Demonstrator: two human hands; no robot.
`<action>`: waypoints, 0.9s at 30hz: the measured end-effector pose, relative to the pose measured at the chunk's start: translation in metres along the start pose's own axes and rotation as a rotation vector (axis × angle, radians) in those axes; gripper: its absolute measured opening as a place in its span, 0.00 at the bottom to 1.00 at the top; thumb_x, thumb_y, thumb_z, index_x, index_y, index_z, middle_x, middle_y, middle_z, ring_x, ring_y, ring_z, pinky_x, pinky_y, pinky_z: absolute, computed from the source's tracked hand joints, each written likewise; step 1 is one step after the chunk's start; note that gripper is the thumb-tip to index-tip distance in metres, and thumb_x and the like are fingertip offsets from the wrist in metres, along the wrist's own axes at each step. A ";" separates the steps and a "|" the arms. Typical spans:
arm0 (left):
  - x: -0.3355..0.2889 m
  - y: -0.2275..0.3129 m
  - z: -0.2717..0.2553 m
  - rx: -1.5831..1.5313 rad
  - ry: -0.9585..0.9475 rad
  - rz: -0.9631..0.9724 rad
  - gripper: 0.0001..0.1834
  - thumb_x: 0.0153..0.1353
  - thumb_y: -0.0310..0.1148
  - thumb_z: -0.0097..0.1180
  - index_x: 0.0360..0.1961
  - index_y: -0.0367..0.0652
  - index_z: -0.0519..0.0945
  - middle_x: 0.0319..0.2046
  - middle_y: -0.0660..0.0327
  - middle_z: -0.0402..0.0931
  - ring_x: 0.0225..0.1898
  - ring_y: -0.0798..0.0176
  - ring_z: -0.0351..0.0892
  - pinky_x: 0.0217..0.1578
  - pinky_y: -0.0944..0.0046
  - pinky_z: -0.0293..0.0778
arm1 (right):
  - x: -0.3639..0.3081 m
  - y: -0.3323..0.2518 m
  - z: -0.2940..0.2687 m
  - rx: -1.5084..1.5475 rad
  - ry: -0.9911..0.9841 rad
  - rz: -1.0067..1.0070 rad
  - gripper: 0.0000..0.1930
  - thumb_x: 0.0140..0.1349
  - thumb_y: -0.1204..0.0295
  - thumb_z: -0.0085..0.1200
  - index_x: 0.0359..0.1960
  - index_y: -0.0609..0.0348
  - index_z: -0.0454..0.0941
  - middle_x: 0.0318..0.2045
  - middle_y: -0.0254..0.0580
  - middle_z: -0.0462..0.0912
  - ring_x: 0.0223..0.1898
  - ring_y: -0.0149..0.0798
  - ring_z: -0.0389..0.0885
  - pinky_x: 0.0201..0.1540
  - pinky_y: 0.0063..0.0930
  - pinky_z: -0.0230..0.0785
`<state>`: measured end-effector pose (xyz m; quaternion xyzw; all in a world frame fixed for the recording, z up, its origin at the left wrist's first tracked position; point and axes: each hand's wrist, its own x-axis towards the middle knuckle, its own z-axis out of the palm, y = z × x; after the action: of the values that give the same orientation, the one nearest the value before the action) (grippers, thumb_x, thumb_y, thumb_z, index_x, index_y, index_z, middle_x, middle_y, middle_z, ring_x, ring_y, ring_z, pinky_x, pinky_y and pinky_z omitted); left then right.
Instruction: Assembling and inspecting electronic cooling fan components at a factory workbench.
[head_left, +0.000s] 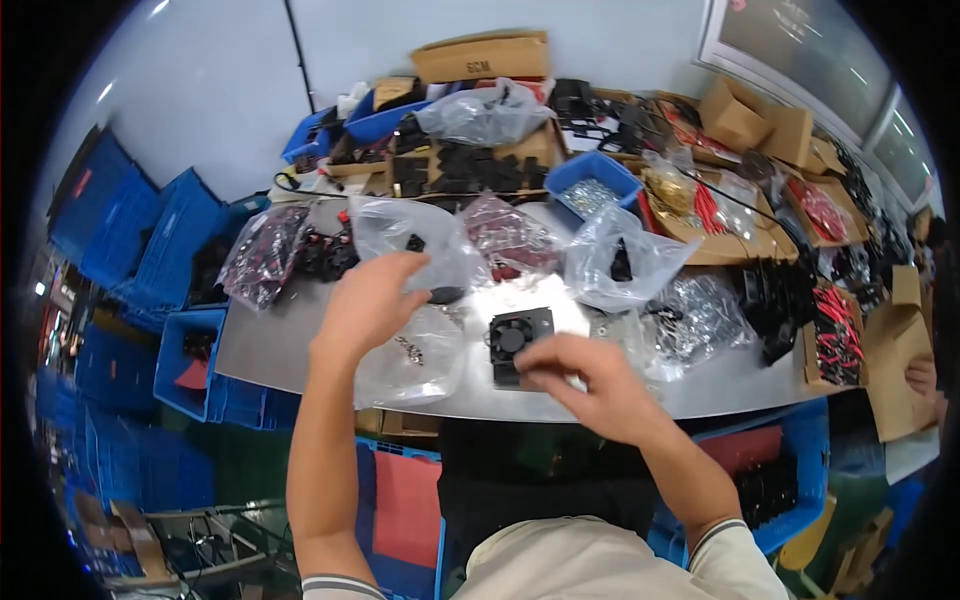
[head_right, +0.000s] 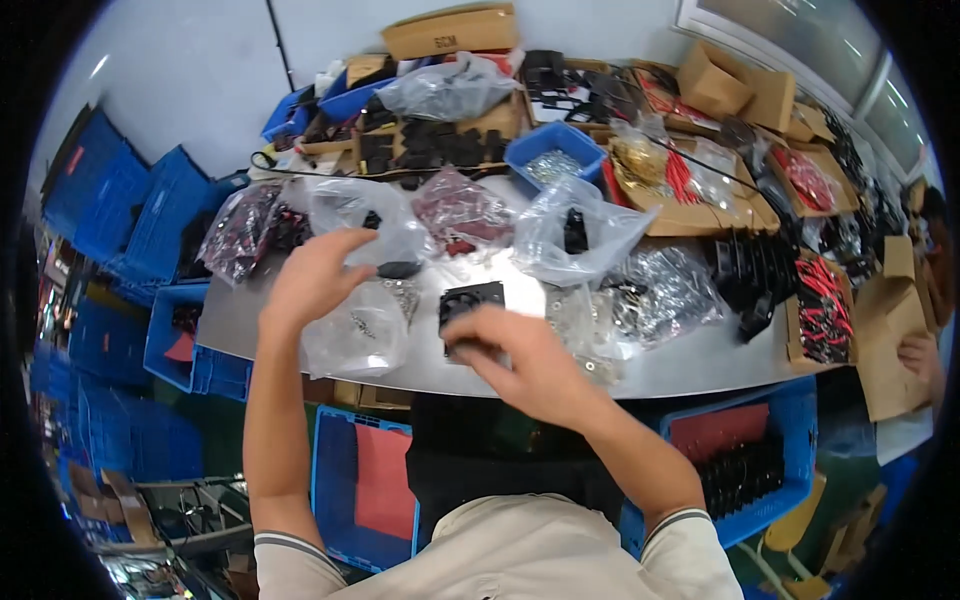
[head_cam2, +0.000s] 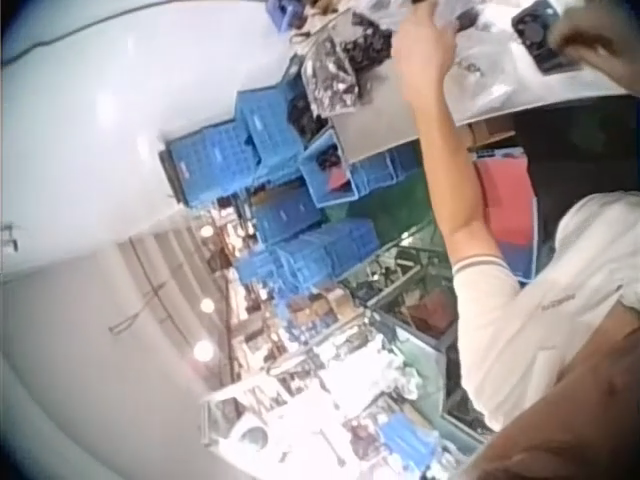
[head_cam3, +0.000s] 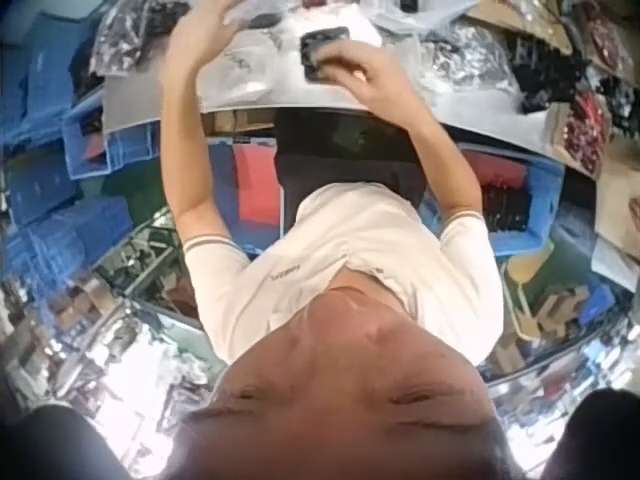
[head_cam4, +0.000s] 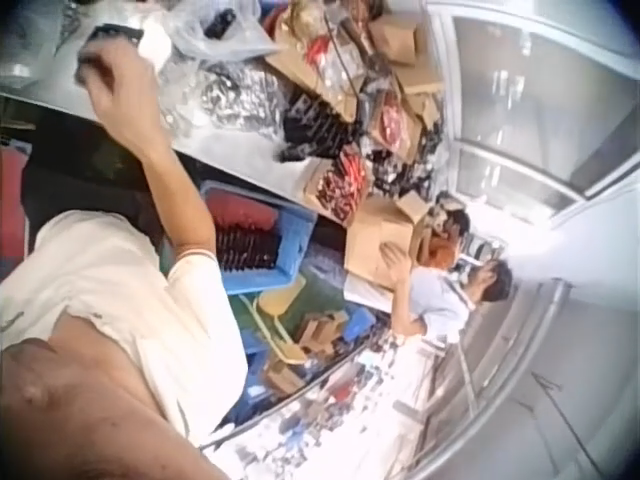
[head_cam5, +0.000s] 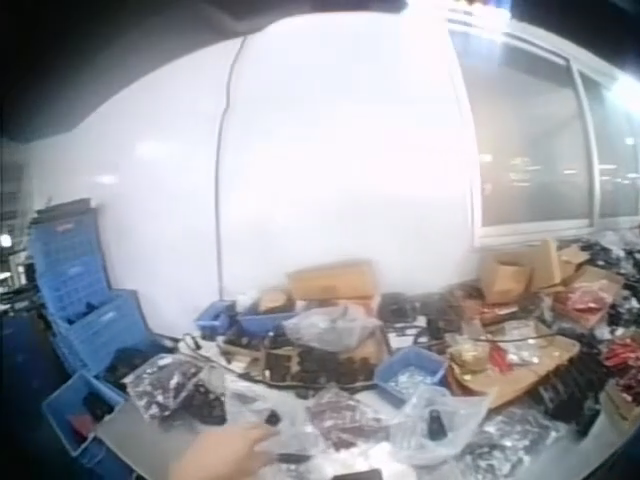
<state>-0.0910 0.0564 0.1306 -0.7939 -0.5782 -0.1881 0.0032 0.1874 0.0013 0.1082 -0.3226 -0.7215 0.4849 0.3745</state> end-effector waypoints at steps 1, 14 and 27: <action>0.002 0.001 0.003 -0.017 -0.141 -0.070 0.17 0.55 0.31 0.61 0.47 0.42 0.81 0.50 0.52 0.78 0.44 0.45 0.78 0.46 0.49 0.72 | 0.020 -0.009 0.002 -0.028 0.020 -0.037 0.10 0.59 0.84 0.54 0.42 0.62 0.80 0.35 0.39 0.82 0.36 0.34 0.82 0.38 0.23 0.73; -0.029 0.030 -0.013 -0.246 0.048 -0.243 0.10 0.59 0.29 0.58 0.42 0.39 0.82 0.44 0.54 0.79 0.42 0.47 0.79 0.43 0.55 0.74 | 0.139 0.012 0.006 -0.391 0.157 -0.450 0.12 0.60 0.78 0.55 0.46 0.62 0.79 0.39 0.46 0.83 0.35 0.41 0.82 0.38 0.32 0.74; -0.114 0.031 0.023 -0.492 0.320 -0.516 0.23 0.57 0.21 0.55 0.56 0.44 0.76 0.65 0.51 0.62 0.61 0.50 0.68 0.55 0.58 0.68 | 0.118 0.038 0.143 -0.809 -0.335 -0.290 0.05 0.46 0.73 0.58 0.26 0.57 0.84 0.26 0.47 0.83 0.34 0.48 0.84 0.35 0.41 0.77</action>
<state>-0.0854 -0.0529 0.0816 -0.5602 -0.6886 -0.4371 -0.1447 0.0088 0.0456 0.0639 -0.2555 -0.9411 0.1523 0.1606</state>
